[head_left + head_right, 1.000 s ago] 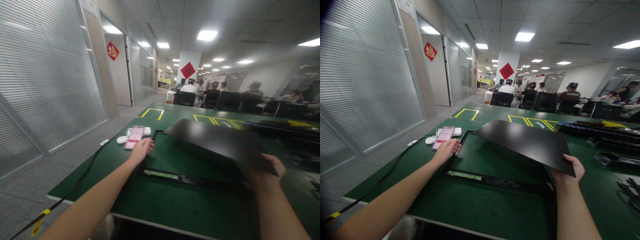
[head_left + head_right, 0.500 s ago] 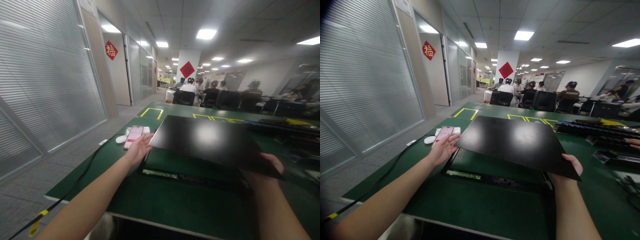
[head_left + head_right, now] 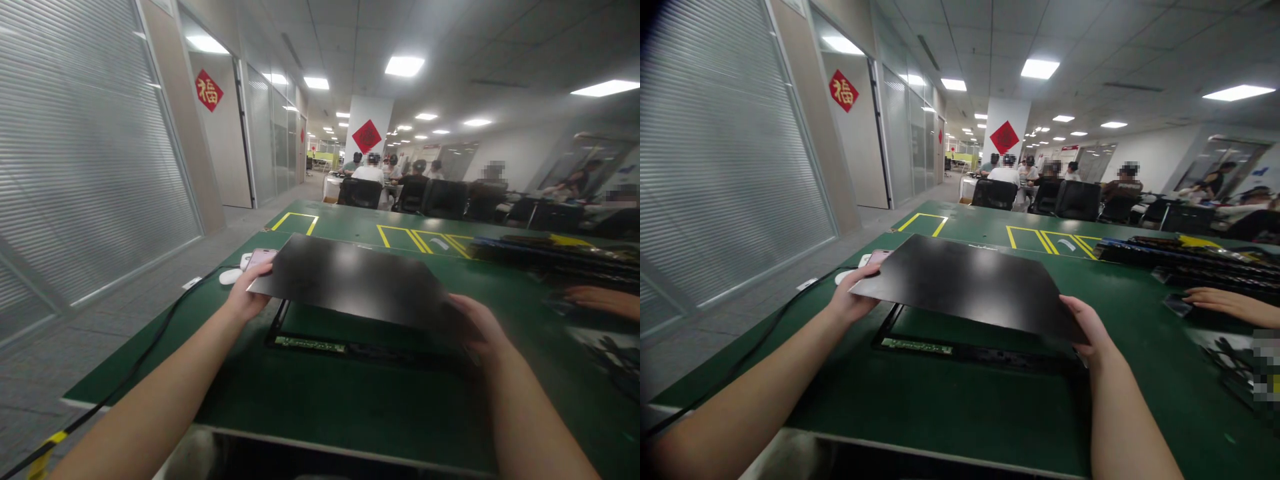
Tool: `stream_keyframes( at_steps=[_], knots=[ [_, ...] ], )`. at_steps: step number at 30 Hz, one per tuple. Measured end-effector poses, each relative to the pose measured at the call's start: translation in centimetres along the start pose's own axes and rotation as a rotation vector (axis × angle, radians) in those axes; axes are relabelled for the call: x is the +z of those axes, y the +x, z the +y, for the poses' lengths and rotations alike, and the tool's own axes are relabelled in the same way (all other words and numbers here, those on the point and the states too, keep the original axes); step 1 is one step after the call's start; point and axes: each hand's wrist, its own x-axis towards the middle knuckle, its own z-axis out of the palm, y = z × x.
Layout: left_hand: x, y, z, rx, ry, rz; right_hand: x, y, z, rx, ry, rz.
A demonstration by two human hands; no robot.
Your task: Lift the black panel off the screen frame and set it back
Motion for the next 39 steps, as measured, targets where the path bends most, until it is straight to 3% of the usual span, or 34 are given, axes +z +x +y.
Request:
stream_keyframes(
  at_steps=[3, 10, 17, 23, 32, 39],
  knots=[
    [0.2, -0.1, 0.3, 0.033, 0.025, -0.037, 0.6, 0.2, 0.1, 0.128, -0.022, -0.002],
    [0.1, -0.1, -0.5, 0.043, 0.158, -0.069, 0.7, 0.3, -0.4, 0.028, -0.123, 0.294],
    [-0.7, 0.4, -1.7, 0.019, 0.218, -0.024, 0.7, 0.1, -0.5, -0.020, -0.278, 0.409],
    [-0.2, 0.0, -2.4, 0.009, 0.268, -0.082, 0.5, 0.3, -0.1, -0.097, -0.552, 0.542],
    [0.0, -0.2, -3.1, -0.066, 0.264, -0.099, -0.8, 1.0, 0.6, -0.215, -0.691, 0.607],
    [-0.5, 0.2, -3.5, -0.116, 0.267, -0.099, -0.5, 0.8, 0.2, -0.193, -0.741, 0.658]
  ],
)
